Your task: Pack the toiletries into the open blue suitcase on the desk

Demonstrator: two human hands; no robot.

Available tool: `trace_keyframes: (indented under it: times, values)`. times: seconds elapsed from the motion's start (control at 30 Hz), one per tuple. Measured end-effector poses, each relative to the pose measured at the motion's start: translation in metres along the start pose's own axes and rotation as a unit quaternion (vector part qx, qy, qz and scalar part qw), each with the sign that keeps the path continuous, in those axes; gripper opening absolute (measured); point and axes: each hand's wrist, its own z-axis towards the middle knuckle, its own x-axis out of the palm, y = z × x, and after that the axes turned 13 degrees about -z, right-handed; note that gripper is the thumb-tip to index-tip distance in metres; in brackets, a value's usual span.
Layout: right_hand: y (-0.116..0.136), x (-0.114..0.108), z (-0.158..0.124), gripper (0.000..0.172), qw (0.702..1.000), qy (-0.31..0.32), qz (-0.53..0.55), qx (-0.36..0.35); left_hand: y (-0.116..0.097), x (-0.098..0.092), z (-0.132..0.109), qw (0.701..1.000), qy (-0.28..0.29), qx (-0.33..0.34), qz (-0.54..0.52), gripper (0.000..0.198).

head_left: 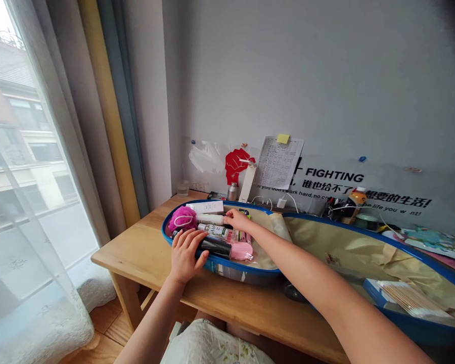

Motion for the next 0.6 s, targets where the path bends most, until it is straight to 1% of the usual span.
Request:
trace_keyframes:
  times: [0.07,0.13,0.2,0.3,0.4,0.47,0.53,0.6]
  values:
    - [-0.002,-0.004,0.001,0.024,1.000,-0.005,0.010,0.002,-0.001,-0.001,0.000,1.000,-0.001,0.001,-0.001,0.042]
    - [-0.006,-0.016,0.002,0.023,1.000,-0.012,0.025,0.000,-0.001,-0.001,0.001,1.000,-0.002,0.005,-0.002,0.042]
    - [-0.014,-0.036,0.002,0.023,0.999,-0.020,0.043,0.001,-0.001,-0.001,0.001,1.000,-0.003,0.010,-0.001,0.042]
    - [-0.039,-0.079,-0.005,0.025,0.997,-0.033,0.070,0.017,-0.001,-0.002,0.001,1.000,-0.002,0.011,0.003,0.042]
    - [-0.078,-0.125,-0.025,0.029,0.994,-0.041,0.086,0.047,0.000,-0.002,0.001,1.000,-0.002,0.014,0.002,0.041]
    - [-0.111,-0.149,-0.043,0.030,0.992,-0.046,0.081,0.080,0.000,-0.002,0.001,1.000,-0.005,0.021,0.001,0.041]
    - [-0.147,-0.162,-0.062,0.029,0.991,-0.032,0.053,0.117,0.000,-0.002,0.002,1.000,-0.010,0.029,0.004,0.040]
    - [-0.182,-0.164,-0.080,0.027,0.989,0.015,-0.011,0.148,-0.001,-0.003,0.002,0.999,-0.014,0.037,0.008,0.039]
